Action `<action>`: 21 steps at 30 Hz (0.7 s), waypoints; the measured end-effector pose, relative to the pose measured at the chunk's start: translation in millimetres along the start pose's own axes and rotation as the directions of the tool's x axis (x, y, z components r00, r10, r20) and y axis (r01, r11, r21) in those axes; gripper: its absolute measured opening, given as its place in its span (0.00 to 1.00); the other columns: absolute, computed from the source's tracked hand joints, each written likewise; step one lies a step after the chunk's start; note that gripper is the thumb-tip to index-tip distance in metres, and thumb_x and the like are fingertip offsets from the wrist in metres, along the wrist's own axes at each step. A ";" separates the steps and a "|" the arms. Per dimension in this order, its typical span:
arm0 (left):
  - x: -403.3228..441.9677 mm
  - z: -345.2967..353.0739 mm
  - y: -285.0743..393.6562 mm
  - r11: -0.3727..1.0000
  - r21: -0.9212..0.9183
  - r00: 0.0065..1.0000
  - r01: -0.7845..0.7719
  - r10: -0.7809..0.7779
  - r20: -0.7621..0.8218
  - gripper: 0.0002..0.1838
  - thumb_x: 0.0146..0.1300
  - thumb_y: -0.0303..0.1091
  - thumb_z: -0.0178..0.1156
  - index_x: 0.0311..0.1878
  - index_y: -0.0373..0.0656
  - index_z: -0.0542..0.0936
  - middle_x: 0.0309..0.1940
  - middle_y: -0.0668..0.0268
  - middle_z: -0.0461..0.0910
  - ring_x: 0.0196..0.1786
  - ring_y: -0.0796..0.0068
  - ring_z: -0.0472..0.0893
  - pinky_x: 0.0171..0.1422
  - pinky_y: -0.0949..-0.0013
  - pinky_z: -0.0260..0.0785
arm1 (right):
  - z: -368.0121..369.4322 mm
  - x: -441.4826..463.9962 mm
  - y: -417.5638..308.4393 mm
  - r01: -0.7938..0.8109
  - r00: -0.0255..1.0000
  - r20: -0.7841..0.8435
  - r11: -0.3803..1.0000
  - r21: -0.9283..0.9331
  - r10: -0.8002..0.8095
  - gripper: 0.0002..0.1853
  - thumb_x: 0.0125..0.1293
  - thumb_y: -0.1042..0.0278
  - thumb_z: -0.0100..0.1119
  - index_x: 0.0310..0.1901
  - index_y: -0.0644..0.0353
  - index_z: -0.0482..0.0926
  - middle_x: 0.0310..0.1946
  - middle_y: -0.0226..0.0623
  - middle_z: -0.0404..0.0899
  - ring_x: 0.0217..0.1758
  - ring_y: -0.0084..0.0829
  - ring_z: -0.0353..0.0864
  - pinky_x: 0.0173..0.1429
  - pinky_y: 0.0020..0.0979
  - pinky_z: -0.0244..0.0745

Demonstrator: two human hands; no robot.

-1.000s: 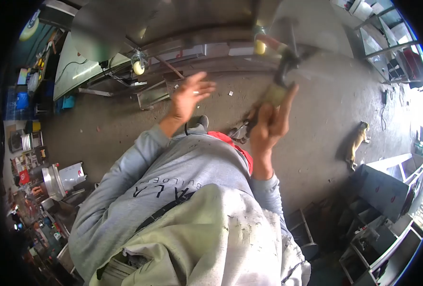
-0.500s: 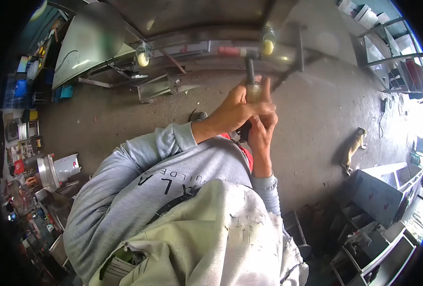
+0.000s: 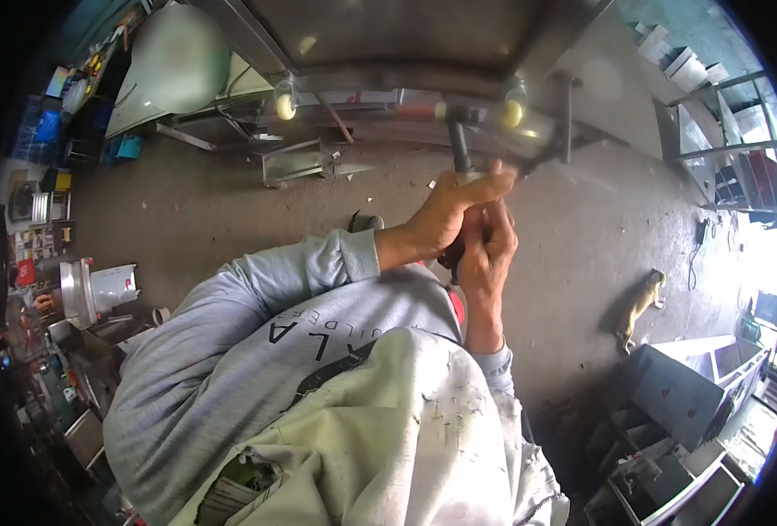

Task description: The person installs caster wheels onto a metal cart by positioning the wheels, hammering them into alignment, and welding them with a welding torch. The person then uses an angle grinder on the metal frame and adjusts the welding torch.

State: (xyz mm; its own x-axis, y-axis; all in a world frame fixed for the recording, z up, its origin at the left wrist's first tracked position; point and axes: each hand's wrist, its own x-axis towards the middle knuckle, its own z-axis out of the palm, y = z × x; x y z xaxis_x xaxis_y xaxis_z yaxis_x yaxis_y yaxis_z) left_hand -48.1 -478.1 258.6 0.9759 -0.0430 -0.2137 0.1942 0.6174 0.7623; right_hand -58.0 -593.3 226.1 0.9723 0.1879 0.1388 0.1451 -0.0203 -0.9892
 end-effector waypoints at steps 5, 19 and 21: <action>-6.0 4.0 15.8 0.992 0.122 1.000 0.012 -0.011 -0.012 0.15 0.68 0.46 0.71 0.33 0.46 0.83 0.31 0.76 0.78 0.35 0.84 0.74 0.39 0.72 0.66 | -2.9 -1.3 5.9 -0.074 0.996 0.061 0.962 0.262 0.060 0.23 0.79 0.65 0.59 0.68 0.70 0.77 0.31 0.20 0.73 0.31 0.12 0.65 0.36 0.20 0.60; -11.3 -47.7 26.4 0.953 0.301 0.986 0.017 -0.066 0.152 0.19 0.76 0.48 0.64 0.55 0.41 0.83 0.43 0.70 0.81 0.48 0.81 0.77 0.59 0.70 0.71 | 10.1 -13.7 -8.9 -0.093 0.994 0.083 0.932 0.351 0.068 0.41 0.78 0.72 0.53 0.87 0.58 0.46 0.42 0.35 0.82 0.36 0.23 0.80 0.44 0.27 0.79; -12.2 -42.2 8.8 0.961 0.273 0.997 -0.039 0.019 0.074 0.20 0.77 0.50 0.63 0.54 0.41 0.83 0.44 0.70 0.82 0.49 0.80 0.78 0.59 0.69 0.71 | 4.8 -5.0 3.4 -0.036 0.988 0.144 0.995 -0.089 0.048 0.43 0.73 0.75 0.57 0.86 0.60 0.49 0.44 0.44 0.85 0.38 0.31 0.83 0.51 0.33 0.82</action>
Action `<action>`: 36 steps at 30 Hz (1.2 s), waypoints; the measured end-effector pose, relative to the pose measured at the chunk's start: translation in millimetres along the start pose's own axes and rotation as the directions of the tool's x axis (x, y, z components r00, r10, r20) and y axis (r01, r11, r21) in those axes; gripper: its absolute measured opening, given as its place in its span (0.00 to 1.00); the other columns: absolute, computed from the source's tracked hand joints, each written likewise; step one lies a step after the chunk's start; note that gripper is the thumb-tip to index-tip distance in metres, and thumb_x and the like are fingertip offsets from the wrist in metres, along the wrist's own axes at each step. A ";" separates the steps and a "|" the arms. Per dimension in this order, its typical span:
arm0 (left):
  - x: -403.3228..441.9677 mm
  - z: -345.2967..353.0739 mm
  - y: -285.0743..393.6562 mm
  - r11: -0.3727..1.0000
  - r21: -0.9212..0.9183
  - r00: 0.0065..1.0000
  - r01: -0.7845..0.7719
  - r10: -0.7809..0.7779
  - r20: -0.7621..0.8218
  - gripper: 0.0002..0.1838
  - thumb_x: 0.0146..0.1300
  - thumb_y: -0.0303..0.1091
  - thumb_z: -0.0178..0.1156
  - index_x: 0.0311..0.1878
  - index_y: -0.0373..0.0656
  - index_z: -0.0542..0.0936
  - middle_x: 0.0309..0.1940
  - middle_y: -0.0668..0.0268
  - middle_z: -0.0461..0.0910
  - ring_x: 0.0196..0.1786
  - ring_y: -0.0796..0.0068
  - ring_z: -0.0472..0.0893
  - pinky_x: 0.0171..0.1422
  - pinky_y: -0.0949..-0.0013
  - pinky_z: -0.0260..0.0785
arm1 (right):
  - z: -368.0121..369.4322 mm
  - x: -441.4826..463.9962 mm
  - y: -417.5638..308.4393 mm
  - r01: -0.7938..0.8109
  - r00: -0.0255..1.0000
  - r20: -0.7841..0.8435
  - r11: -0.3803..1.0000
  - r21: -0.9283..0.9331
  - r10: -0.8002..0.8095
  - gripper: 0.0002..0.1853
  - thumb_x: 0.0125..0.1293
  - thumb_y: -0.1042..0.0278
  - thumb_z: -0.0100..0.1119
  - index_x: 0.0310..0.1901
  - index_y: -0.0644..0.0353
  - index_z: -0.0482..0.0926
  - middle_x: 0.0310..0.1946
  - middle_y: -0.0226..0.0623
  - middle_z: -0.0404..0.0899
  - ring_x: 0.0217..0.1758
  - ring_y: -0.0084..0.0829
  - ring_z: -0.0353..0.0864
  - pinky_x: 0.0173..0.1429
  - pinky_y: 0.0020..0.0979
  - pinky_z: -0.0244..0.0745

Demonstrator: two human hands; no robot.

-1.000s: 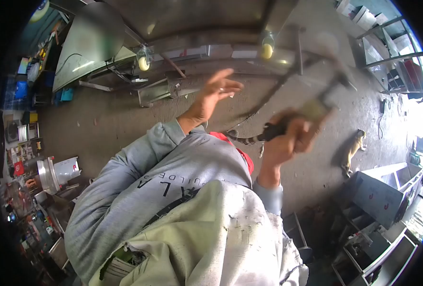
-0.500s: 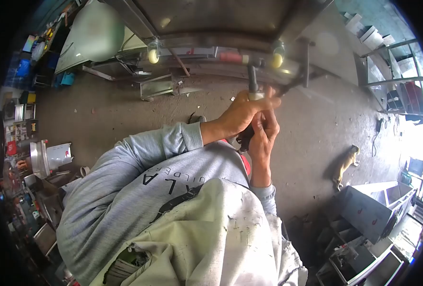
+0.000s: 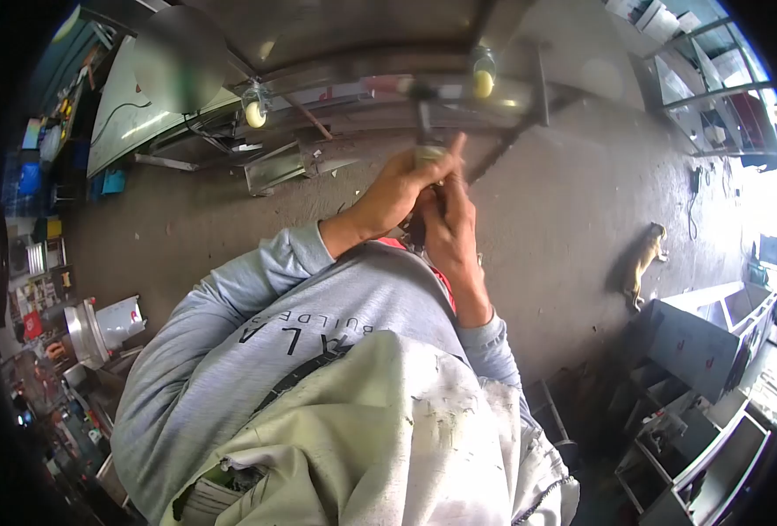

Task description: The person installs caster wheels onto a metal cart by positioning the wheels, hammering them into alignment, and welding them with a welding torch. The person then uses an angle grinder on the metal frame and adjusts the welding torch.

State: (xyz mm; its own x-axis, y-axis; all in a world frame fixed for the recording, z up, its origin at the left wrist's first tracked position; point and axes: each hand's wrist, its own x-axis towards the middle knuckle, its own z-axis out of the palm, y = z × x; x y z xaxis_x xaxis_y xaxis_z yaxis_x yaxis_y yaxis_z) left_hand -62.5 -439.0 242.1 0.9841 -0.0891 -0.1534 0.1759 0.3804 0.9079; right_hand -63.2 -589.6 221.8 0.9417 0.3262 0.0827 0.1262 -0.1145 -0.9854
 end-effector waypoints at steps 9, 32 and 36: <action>3.5 -17.9 -5.3 0.938 0.295 0.965 0.181 -0.227 0.130 0.14 0.76 0.43 0.65 0.50 0.43 0.78 0.31 0.73 0.77 0.32 0.82 0.75 0.38 0.71 0.70 | -61.2 58.5 -26.5 -0.119 0.985 -0.124 0.993 -0.006 0.117 0.18 0.80 0.60 0.61 0.53 0.71 0.86 0.23 0.29 0.80 0.27 0.20 0.77 0.36 0.27 0.75; 40.7 -13.0 5.4 0.817 0.564 0.987 -0.122 0.040 0.155 0.30 0.80 0.56 0.58 0.68 0.37 0.79 0.57 0.62 0.81 0.59 0.74 0.79 0.63 0.67 0.70 | -0.6 12.2 23.2 -0.122 0.985 -0.070 0.926 0.358 0.157 0.28 0.84 0.55 0.57 0.76 0.63 0.66 0.35 0.27 0.77 0.33 0.17 0.74 0.36 0.25 0.69; 48.2 -67.0 -8.4 0.909 0.373 0.981 -0.185 0.193 0.017 0.43 0.79 0.69 0.43 0.79 0.40 0.71 0.69 0.58 0.78 0.73 0.67 0.72 0.78 0.64 0.60 | -28.5 23.2 -7.7 0.128 0.889 -0.458 0.955 0.267 0.009 0.20 0.87 0.54 0.50 0.64 0.63 0.76 0.24 0.25 0.74 0.21 0.18 0.70 0.23 0.23 0.64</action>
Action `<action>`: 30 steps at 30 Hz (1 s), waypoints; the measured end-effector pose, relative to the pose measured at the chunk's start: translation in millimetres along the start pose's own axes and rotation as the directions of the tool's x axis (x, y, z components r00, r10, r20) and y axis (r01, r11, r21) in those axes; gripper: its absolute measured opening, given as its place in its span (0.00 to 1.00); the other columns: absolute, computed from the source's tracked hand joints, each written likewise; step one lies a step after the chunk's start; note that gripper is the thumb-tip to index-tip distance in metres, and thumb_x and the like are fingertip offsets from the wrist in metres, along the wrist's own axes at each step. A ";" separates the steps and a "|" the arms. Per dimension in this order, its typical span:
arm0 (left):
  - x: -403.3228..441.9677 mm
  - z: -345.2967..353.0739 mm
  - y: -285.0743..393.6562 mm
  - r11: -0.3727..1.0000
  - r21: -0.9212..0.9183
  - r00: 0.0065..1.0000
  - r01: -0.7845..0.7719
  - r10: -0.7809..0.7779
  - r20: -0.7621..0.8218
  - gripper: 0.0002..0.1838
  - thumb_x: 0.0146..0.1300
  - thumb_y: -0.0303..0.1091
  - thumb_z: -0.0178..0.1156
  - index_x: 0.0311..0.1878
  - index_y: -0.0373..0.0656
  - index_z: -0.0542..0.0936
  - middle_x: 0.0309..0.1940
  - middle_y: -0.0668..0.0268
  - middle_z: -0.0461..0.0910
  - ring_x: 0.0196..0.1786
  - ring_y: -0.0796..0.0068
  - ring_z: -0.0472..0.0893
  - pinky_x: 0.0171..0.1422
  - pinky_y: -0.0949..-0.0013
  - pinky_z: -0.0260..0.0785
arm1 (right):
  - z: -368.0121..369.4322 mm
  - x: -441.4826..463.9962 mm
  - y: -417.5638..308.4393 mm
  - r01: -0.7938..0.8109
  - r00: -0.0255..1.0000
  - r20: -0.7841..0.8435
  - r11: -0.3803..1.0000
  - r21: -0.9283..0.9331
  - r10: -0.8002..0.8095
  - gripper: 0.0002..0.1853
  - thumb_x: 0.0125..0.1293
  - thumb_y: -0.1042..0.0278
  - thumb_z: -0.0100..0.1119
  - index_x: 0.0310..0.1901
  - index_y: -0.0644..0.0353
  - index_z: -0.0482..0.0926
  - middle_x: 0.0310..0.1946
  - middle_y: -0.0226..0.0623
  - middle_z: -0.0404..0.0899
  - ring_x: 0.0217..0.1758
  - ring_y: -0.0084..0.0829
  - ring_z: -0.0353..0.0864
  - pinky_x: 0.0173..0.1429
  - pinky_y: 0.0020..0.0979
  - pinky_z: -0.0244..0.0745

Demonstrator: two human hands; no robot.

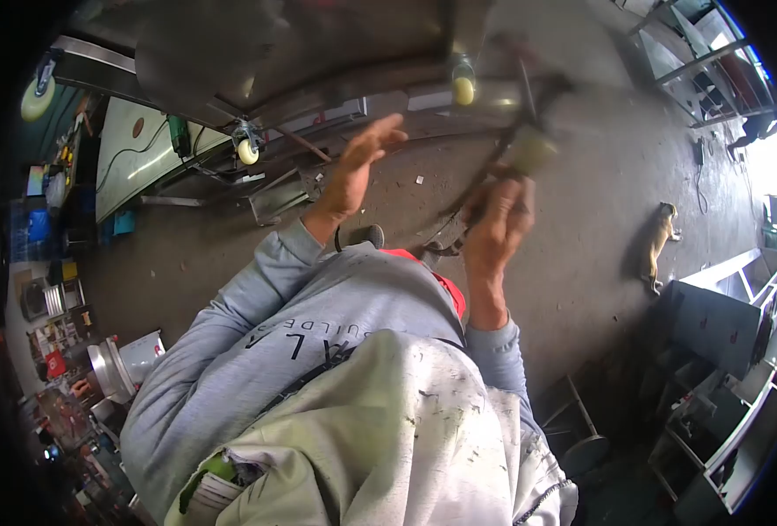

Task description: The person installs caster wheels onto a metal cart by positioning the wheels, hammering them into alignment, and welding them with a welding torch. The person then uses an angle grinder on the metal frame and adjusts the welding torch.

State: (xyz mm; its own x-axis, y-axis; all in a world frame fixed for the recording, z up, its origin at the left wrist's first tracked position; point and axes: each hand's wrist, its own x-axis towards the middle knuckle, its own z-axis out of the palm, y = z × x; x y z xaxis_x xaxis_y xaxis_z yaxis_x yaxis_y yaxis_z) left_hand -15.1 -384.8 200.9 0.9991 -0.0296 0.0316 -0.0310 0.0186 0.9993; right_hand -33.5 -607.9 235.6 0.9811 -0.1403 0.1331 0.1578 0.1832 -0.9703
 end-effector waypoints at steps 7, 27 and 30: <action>7.7 71.8 33.8 0.819 -0.545 0.983 0.182 -0.166 0.080 0.44 0.72 0.64 0.61 0.77 0.35 0.72 0.54 0.51 0.87 0.54 0.68 0.84 0.70 0.62 0.71 | 19.1 -22.2 16.3 0.010 0.897 0.373 0.835 -0.551 0.235 0.24 0.87 0.49 0.46 0.62 0.64 0.78 0.24 0.29 0.80 0.23 0.24 0.76 0.28 0.33 0.70; -21.5 -20.0 97.5 0.979 0.115 0.874 -0.166 0.200 -0.443 0.06 0.66 0.29 0.72 0.44 0.38 0.90 0.38 0.68 0.86 0.38 0.81 0.83 0.46 0.73 0.77 | -3.8 -28.7 6.4 -0.374 0.827 0.429 0.925 -0.063 0.363 0.26 0.82 0.39 0.52 0.45 0.60 0.75 0.20 0.30 0.73 0.17 0.19 0.67 0.20 0.24 0.60; -23.6 -23.9 95.5 0.972 0.156 0.876 -0.175 0.226 -0.426 0.06 0.66 0.29 0.72 0.43 0.38 0.90 0.37 0.69 0.86 0.38 0.82 0.83 0.45 0.73 0.76 | -2.7 -26.6 5.6 -0.362 0.816 0.454 0.929 -0.080 0.358 0.27 0.82 0.39 0.52 0.45 0.60 0.75 0.20 0.30 0.73 0.17 0.20 0.67 0.20 0.24 0.60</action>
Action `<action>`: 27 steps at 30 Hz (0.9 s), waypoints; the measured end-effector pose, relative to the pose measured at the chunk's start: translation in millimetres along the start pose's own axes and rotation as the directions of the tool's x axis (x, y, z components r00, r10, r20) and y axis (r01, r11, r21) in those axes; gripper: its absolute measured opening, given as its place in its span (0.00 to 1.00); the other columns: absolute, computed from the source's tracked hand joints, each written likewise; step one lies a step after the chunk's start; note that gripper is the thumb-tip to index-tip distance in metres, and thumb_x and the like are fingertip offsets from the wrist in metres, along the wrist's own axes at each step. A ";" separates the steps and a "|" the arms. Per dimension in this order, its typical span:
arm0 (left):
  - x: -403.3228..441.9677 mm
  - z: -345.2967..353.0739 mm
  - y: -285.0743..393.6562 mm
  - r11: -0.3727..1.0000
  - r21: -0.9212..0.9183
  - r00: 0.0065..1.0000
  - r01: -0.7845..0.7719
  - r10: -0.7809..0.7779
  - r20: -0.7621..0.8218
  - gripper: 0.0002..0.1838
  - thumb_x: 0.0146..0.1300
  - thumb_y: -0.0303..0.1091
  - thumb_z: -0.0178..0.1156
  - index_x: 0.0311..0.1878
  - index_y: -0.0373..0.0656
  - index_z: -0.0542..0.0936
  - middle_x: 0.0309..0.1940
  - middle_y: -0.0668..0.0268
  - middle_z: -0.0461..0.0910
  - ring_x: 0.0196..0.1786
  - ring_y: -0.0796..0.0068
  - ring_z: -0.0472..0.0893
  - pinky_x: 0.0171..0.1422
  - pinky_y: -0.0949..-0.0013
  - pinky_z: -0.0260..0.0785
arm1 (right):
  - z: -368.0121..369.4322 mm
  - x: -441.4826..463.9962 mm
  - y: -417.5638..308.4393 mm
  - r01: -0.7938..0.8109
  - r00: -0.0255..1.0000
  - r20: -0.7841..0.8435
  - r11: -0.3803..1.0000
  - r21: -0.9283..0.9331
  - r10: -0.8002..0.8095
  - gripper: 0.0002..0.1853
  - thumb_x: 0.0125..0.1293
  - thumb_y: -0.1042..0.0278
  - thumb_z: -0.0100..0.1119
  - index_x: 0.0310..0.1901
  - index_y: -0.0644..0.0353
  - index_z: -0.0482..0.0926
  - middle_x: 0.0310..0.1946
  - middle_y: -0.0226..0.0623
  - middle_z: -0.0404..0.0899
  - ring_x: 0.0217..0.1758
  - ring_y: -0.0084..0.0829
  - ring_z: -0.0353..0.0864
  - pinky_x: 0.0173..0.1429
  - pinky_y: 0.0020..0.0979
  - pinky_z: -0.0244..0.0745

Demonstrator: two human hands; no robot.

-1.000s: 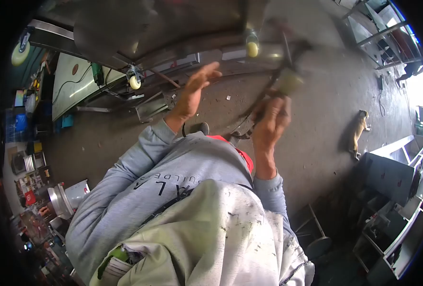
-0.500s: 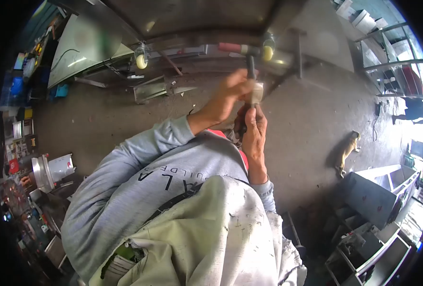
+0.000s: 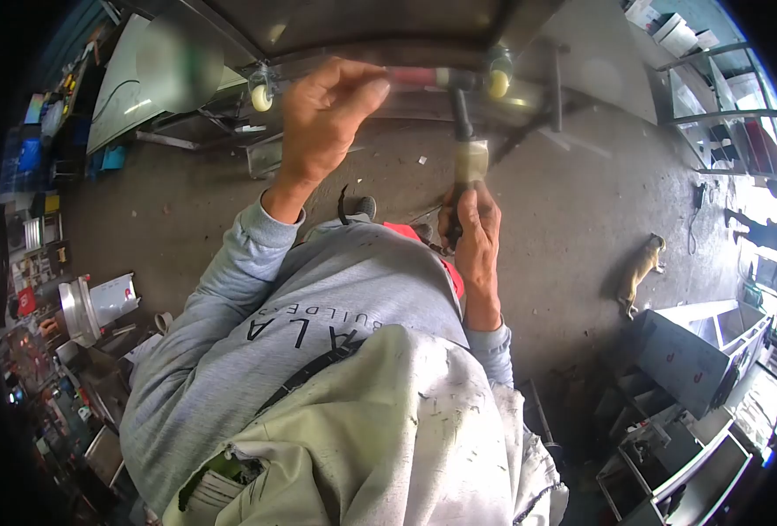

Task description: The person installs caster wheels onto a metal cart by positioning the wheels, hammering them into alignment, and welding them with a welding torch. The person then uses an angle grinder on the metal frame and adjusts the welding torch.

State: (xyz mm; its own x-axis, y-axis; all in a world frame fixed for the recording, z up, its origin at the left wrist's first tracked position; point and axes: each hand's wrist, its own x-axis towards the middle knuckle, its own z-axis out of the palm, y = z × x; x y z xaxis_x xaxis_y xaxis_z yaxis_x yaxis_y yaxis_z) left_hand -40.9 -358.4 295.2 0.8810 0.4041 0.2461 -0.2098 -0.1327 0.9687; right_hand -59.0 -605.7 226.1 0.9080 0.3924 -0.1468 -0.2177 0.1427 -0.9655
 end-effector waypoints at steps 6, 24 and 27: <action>3.7 -15.9 -0.2 0.981 0.170 0.995 -0.093 0.085 0.053 0.05 0.63 0.28 0.71 0.40 0.38 0.88 0.34 0.67 0.85 0.37 0.78 0.82 0.46 0.69 0.75 | -1.7 1.4 1.0 -0.028 1.000 0.012 0.999 -0.026 0.028 0.27 0.82 0.39 0.54 0.46 0.61 0.76 0.20 0.30 0.73 0.17 0.19 0.66 0.19 0.23 0.59; 4.0 -24.8 -9.3 0.996 -0.087 0.999 0.005 -0.002 0.033 0.09 0.64 0.26 0.71 0.47 0.37 0.86 0.33 0.71 0.84 0.37 0.84 0.81 0.43 0.76 0.76 | -5.8 -2.0 11.1 -0.123 0.992 -0.009 0.981 0.152 0.126 0.29 0.82 0.37 0.50 0.43 0.61 0.75 0.21 0.31 0.72 0.17 0.19 0.66 0.20 0.23 0.60; 4.3 -23.0 -9.0 0.996 -0.090 0.999 -0.015 0.018 0.039 0.07 0.65 0.26 0.72 0.45 0.37 0.86 0.31 0.71 0.86 0.35 0.84 0.83 0.44 0.75 0.77 | -6.0 -1.0 12.2 -0.130 0.991 -0.006 0.982 0.134 0.132 0.28 0.82 0.37 0.49 0.43 0.61 0.75 0.21 0.30 0.73 0.17 0.18 0.66 0.20 0.22 0.60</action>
State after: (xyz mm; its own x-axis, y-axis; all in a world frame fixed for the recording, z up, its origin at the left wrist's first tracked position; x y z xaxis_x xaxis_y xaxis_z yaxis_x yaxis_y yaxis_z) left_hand -44.9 -334.6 288.3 0.8927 0.3662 0.2626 -0.2602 -0.0567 0.9639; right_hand -60.4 -609.9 213.2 0.8733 0.4027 -0.2743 -0.3800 0.2107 -0.9007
